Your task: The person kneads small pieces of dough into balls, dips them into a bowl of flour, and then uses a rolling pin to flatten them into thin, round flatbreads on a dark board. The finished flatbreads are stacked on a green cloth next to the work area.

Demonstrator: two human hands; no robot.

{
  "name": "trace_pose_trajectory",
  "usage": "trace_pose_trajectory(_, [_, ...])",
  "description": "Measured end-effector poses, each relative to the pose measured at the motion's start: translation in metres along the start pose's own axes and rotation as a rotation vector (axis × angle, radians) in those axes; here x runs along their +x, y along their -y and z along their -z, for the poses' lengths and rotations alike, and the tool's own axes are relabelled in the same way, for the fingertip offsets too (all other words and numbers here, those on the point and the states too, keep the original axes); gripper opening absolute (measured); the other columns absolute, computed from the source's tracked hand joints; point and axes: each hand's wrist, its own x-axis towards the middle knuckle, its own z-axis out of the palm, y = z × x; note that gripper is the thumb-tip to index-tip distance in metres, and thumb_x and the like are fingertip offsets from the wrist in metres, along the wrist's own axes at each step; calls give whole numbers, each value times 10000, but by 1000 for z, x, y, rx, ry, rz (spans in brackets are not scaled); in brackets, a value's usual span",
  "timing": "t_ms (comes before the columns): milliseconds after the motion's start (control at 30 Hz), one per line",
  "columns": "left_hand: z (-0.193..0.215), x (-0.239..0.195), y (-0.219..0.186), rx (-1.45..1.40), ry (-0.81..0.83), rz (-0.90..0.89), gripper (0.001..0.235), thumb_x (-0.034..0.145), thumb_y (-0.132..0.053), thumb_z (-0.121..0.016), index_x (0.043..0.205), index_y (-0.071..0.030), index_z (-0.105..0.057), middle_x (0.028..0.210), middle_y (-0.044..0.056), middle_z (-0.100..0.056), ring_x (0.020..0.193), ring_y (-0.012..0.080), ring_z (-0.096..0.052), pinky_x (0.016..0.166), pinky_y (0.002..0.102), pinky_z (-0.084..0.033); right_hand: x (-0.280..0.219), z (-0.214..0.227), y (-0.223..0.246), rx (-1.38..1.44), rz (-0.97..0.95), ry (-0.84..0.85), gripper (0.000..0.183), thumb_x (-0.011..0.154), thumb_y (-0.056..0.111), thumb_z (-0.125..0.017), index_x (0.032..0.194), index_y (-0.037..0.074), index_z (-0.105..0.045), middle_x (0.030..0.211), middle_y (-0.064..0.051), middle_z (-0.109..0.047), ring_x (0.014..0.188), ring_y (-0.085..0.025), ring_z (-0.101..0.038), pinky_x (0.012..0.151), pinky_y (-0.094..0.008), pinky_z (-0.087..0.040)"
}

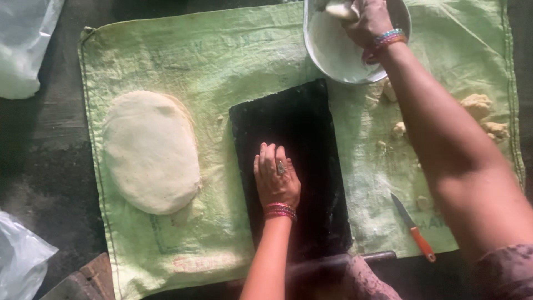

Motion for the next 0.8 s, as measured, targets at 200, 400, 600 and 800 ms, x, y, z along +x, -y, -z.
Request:
trace_pose_trajectory(200, [0, 1, -1, 5, 9, 3, 292, 1027, -174, -555, 1288, -48, -584, 1367, 130, -551, 1407, 326, -487, 1192, 505, -375, -37, 49, 36, 50, -154, 451, 638, 823, 267, -804, 1431, 233, -611, 1500, -136, -528, 1216, -316, -571, 860, -458, -529])
trace_pose_trajectory(400, [-3, -1, 1, 46, -28, -33, 315, 1021, -188, -573, 1300, -42, -581, 1371, 135, -549, 1414, 329, -477, 1201, 507, -366, -8, -10, -10, 105, -319, 280, 652, 772, 403, -908, 1250, 54, -634, 1209, -180, -704, 1085, -318, -697, 891, -409, -560])
trace_pose_trajectory(600, [-2, -2, 9, -87, -38, -61, 333, 992, -250, -597, 1250, -41, -587, 1352, 169, -561, 1392, 369, -475, 1181, 525, -354, -51, 20, 52, -228, 112, -206, 470, 621, 361, -982, 988, 151, -777, 1045, -112, -724, 930, -310, -694, 778, -474, -544])
trace_pose_trajectory(800, [37, -73, 49, -186, 136, -232, 437, 1026, -265, -610, 1352, 22, -560, 1401, 258, -559, 1356, 411, -497, 1153, 508, -371, -174, 12, 119, 320, 430, 180, 330, 749, 166, -837, 1055, 105, -729, 1013, -69, -716, 841, -202, -697, 679, -350, -582])
